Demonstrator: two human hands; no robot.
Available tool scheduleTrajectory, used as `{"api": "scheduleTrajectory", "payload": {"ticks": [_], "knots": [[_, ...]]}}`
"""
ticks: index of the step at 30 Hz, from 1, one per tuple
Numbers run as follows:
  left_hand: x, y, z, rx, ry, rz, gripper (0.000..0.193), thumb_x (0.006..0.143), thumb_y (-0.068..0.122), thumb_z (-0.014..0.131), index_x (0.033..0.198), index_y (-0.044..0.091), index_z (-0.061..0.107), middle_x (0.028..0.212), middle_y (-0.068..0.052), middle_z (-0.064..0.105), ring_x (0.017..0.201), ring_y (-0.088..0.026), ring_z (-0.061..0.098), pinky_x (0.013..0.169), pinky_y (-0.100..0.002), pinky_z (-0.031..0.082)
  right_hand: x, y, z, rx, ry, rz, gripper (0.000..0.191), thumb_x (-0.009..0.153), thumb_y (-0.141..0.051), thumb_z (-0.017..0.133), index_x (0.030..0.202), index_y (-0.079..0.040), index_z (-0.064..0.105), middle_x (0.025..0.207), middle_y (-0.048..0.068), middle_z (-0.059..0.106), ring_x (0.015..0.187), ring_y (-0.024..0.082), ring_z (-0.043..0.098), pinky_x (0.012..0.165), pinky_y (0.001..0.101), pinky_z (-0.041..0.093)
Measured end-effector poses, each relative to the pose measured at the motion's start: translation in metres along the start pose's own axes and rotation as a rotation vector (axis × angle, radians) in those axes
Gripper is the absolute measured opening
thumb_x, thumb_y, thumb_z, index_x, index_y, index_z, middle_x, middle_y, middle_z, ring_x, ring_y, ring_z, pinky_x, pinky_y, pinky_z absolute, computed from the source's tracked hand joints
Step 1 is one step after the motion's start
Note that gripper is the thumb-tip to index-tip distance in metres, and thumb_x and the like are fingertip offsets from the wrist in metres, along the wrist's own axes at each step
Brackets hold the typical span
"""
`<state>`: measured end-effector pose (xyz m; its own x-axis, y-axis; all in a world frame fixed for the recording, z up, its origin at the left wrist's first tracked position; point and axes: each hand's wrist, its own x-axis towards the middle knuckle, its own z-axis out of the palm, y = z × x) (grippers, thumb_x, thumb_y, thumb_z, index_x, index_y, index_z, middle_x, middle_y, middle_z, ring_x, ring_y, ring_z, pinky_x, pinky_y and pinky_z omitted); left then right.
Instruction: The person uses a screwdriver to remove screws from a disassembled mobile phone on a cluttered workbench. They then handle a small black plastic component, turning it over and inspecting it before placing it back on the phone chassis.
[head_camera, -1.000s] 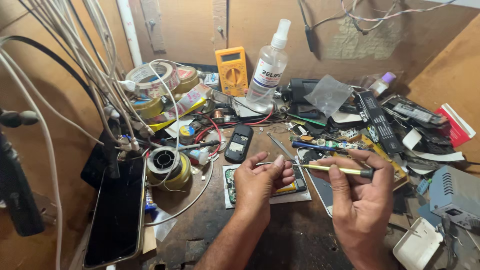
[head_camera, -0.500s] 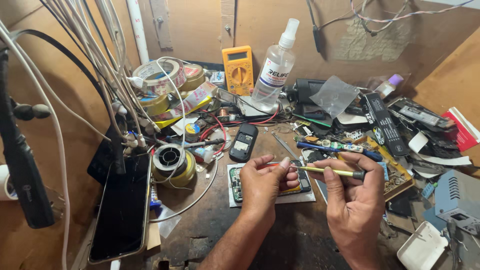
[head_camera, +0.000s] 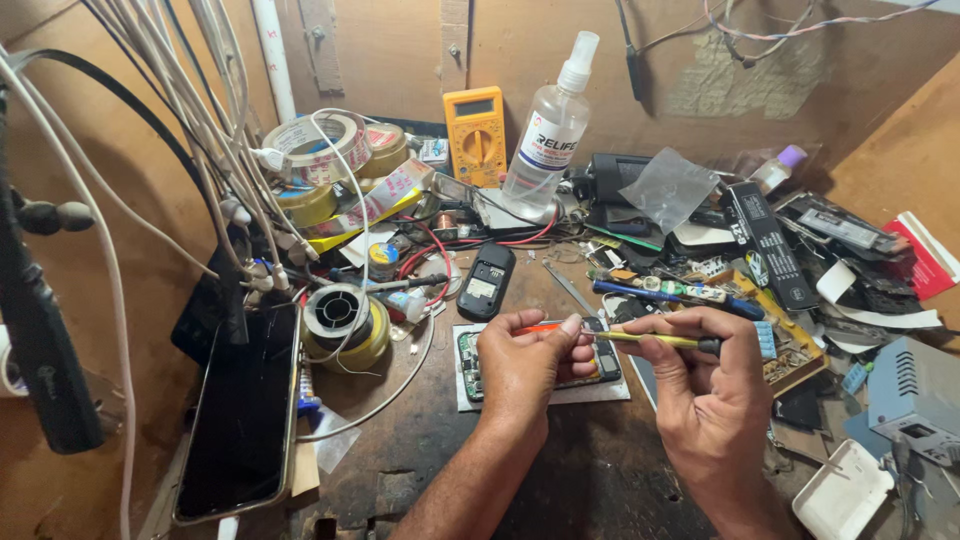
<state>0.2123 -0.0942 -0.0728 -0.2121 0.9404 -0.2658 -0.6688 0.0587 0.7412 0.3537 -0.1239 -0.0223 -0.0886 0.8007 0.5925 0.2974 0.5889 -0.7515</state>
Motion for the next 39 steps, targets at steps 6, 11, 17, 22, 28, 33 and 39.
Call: {"api": "scheduleTrajectory", "payload": {"ticks": [6, 11, 17, 22, 28, 33, 39], "knots": [[0.0002, -0.0016, 0.0003, -0.004, -0.002, 0.012, 0.049, 0.086, 0.003, 0.075, 0.122, -0.009, 0.044, 0.085, -0.023, 0.073, 0.064, -0.023, 0.073, 0.055, -0.035, 0.064, 0.0065, 0.0036, -0.0001, -0.113, 0.033, -0.013, 0.022, 0.101, -0.002, 0.063, 0.115, 0.001, 0.047, 0.099, 0.015, 0.072, 0.087, 0.017, 0.075, 0.077, 0.0283, 0.062], [0.0012, -0.0033, -0.0012, 0.018, -0.015, 0.01, 0.048, 0.087, 0.005, 0.074, 0.122, -0.009, 0.043, 0.084, -0.022, 0.074, 0.063, -0.022, 0.073, 0.055, -0.034, 0.063, 0.0084, 0.0066, -0.0021, 0.009, 0.02, 0.004, 0.023, 0.101, -0.002, 0.062, 0.117, 0.001, 0.045, 0.102, 0.015, 0.071, 0.089, 0.017, 0.075, 0.079, 0.0281, 0.062], [0.0008, -0.0044, -0.0005, 0.025, -0.017, -0.01, 0.048, 0.089, 0.007, 0.072, 0.123, -0.008, 0.042, 0.084, -0.021, 0.074, 0.063, -0.02, 0.072, 0.055, -0.033, 0.062, 0.0053, 0.0053, -0.0061, 0.024, -0.004, 0.019, 0.023, 0.101, -0.002, 0.061, 0.117, 0.0, 0.044, 0.106, 0.015, 0.071, 0.093, 0.018, 0.074, 0.08, 0.0282, 0.062], [-0.0005, -0.0032, 0.0015, 0.042, 0.01, -0.011, 0.049, 0.088, 0.007, 0.073, 0.124, -0.006, 0.042, 0.085, -0.019, 0.073, 0.063, -0.019, 0.071, 0.055, -0.033, 0.062, 0.0046, 0.0025, -0.0059, 0.039, -0.015, 0.021, 0.022, 0.1, -0.002, 0.061, 0.116, 0.0, 0.045, 0.106, 0.015, 0.071, 0.092, 0.018, 0.075, 0.081, 0.0285, 0.062], [-0.0027, -0.0017, 0.0037, 0.063, 0.023, -0.003, 0.049, 0.088, 0.007, 0.073, 0.123, -0.006, 0.042, 0.084, -0.019, 0.073, 0.063, -0.018, 0.071, 0.054, -0.032, 0.061, 0.0024, 0.0016, -0.0013, 0.005, 0.04, 0.019, 0.021, 0.101, -0.003, 0.062, 0.115, 0.001, 0.046, 0.103, 0.015, 0.07, 0.088, 0.018, 0.075, 0.078, 0.0287, 0.063], [-0.0036, -0.0019, 0.0042, 0.083, 0.036, -0.006, 0.048, 0.088, 0.007, 0.074, 0.122, -0.005, 0.042, 0.084, -0.02, 0.073, 0.062, -0.018, 0.07, 0.054, -0.032, 0.061, 0.0024, 0.0024, -0.0028, 0.008, 0.03, 0.016, 0.021, 0.101, -0.003, 0.062, 0.114, 0.001, 0.046, 0.103, 0.015, 0.072, 0.087, 0.018, 0.075, 0.079, 0.0281, 0.063], [-0.0022, -0.0034, 0.0035, 0.064, 0.022, 0.009, 0.048, 0.088, 0.007, 0.074, 0.122, -0.004, 0.041, 0.083, -0.019, 0.073, 0.062, -0.019, 0.07, 0.053, -0.032, 0.061, 0.0022, 0.0038, -0.003, 0.007, 0.025, 0.009, 0.021, 0.101, -0.002, 0.063, 0.114, 0.001, 0.046, 0.102, 0.015, 0.072, 0.087, 0.018, 0.076, 0.079, 0.0282, 0.063]]}}
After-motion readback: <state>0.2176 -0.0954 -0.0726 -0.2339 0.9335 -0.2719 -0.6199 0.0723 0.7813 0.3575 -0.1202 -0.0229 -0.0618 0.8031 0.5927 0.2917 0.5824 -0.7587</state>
